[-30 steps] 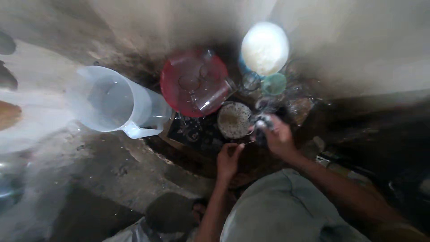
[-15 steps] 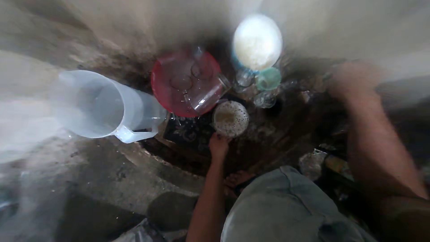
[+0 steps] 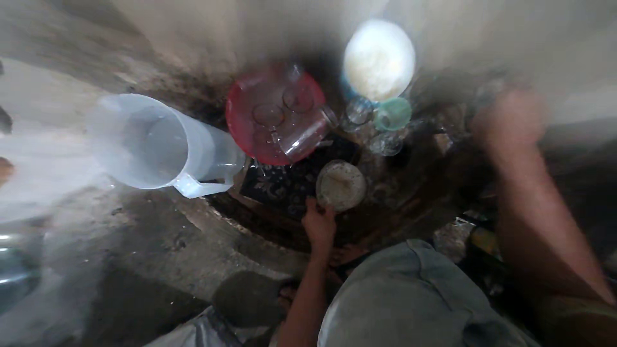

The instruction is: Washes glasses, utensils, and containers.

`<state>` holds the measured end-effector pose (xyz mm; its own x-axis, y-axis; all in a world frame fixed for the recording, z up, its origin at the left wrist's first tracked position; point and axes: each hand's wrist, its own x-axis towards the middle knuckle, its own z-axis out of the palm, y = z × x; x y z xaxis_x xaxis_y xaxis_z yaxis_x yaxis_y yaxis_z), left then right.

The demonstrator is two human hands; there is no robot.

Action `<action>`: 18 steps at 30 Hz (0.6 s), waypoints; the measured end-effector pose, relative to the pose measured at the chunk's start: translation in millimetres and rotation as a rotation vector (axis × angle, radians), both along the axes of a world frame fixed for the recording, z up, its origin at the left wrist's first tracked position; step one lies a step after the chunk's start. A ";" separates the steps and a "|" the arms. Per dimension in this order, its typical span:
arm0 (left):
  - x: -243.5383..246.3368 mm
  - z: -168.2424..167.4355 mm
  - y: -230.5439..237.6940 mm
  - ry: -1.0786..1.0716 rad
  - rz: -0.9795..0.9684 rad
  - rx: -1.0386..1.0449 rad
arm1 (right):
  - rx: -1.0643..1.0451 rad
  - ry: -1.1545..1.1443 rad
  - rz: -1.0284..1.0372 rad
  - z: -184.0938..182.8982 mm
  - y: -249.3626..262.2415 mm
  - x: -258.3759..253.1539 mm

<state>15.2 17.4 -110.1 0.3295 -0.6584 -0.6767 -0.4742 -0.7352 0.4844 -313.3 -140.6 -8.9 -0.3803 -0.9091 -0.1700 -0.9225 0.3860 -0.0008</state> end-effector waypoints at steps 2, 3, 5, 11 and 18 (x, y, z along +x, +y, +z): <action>-6.5 3.6 1.8 -0.068 -0.064 -0.066 | -0.112 -0.046 0.050 4.6 6.2 7.2; -9.3 4.1 2.3 -0.114 -0.094 -0.118 | -0.165 -0.063 0.077 5.5 8.5 9.2; -12.1 2.9 3.8 -0.198 -0.146 -0.253 | -0.231 -0.100 0.124 6.9 10.7 13.3; -8.6 4.5 -1.4 -0.327 -0.262 -0.617 | -0.287 -0.197 0.263 17.7 26.6 37.3; 21.0 8.0 2.1 -0.219 -0.006 -0.282 | -0.287 -0.488 0.458 -1.3 12.3 70.3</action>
